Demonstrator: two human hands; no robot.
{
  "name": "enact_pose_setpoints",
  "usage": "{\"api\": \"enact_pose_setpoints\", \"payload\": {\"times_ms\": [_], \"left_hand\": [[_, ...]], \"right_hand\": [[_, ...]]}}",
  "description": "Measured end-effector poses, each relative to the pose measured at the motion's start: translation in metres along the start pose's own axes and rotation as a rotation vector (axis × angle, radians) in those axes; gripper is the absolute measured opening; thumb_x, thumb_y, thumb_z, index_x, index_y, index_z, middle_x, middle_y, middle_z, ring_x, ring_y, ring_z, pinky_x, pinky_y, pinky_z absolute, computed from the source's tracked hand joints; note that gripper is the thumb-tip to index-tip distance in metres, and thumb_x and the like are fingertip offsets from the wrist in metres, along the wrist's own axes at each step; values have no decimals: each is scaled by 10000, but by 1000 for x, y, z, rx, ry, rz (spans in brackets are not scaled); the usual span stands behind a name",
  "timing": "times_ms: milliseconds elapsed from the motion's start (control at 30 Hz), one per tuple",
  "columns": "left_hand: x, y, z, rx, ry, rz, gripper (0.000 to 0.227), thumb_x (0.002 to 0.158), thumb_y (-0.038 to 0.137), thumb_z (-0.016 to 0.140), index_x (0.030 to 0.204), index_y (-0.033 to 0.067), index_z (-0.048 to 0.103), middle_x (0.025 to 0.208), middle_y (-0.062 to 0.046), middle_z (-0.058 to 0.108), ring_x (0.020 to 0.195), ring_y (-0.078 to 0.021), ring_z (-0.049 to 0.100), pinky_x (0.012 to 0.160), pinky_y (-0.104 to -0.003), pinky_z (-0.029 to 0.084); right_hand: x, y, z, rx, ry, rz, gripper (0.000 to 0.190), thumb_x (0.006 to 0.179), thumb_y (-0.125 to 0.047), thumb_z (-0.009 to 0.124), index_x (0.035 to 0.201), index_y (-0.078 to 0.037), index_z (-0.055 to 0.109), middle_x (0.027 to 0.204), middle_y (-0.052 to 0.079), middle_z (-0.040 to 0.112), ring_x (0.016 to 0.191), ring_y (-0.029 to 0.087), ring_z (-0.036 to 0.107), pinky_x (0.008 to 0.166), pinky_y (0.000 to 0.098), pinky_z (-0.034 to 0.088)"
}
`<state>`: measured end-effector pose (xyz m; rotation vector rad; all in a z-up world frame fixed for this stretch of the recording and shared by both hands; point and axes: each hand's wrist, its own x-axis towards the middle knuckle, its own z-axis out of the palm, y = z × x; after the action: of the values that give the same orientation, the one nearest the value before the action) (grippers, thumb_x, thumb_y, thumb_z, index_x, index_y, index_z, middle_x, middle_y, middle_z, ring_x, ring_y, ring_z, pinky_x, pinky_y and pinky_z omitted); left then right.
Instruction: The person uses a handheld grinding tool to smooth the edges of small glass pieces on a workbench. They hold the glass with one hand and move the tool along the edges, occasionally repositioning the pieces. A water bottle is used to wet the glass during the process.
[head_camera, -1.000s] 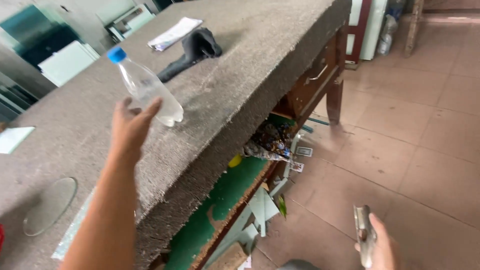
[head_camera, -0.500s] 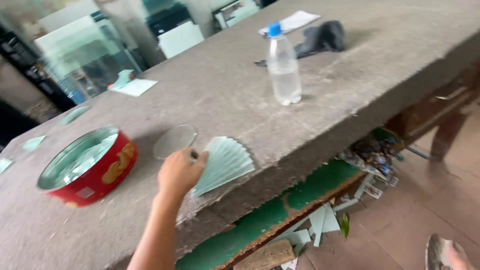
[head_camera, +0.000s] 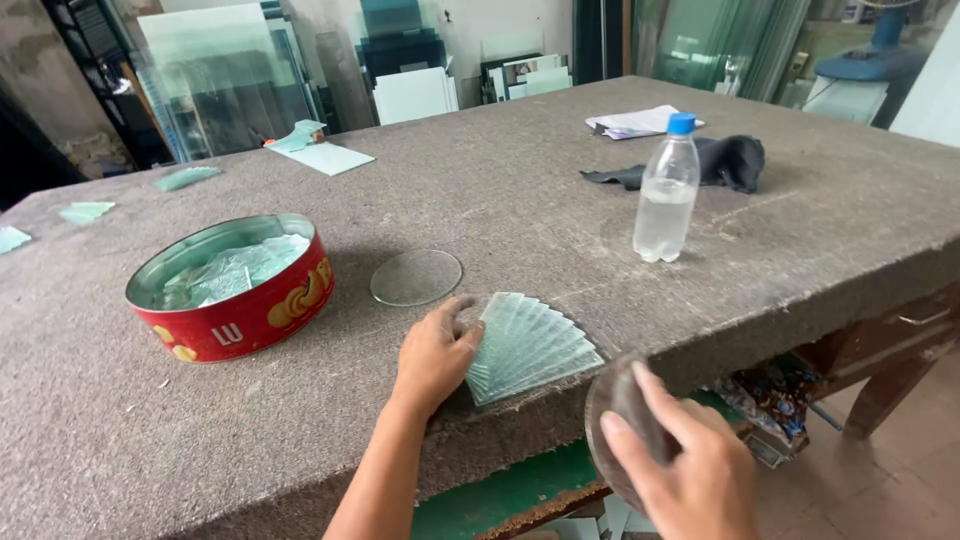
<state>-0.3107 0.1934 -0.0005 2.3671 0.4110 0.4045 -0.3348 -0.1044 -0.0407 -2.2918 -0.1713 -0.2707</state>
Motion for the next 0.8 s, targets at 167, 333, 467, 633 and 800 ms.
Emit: {"api": "enact_pose_setpoints", "payload": {"times_ms": [167,333,467,633,800], "left_hand": [[-9,0,8,125,34,12,516,1097,429,489,1550,235,642,798,-5,746,762,-210,696,743,-451,539],[-5,3,8,224,-14,21,572,1124,517,456,1619,259,584,1274,-152,806,1211,-433,729,975,-644,538],[-8,5,4,160,-45,13,560,1083,457,485,1609,307,602,1317,-119,797,1228,-428,717,997,-615,544],[-6,-1,8,118,-23,86,552,1051,379,523,1575,255,643,1308,-161,796,1215,-445,722,989,-632,548],[-8,4,4,128,-35,80,581,1054,394,536,1614,250,599,1258,-163,810,1193,-427,736,997,-619,564]], "right_hand": [[17,-39,28,-149,70,-196,772,866,-696,699,1553,-347,725,852,34,797,983,276,749,840,468,602],[20,-51,44,-210,79,-259,744,891,-679,705,1547,-329,734,777,21,750,915,259,732,782,455,607],[20,-65,49,-224,35,-253,759,888,-687,682,1548,-315,732,828,80,777,933,300,754,806,472,592],[28,-108,31,-337,-83,-5,844,891,-799,483,1582,-347,659,1045,183,881,968,358,831,786,483,649],[16,-134,20,-330,-209,171,801,893,-785,521,1599,-425,633,1299,136,845,1151,401,817,975,478,596]]}}
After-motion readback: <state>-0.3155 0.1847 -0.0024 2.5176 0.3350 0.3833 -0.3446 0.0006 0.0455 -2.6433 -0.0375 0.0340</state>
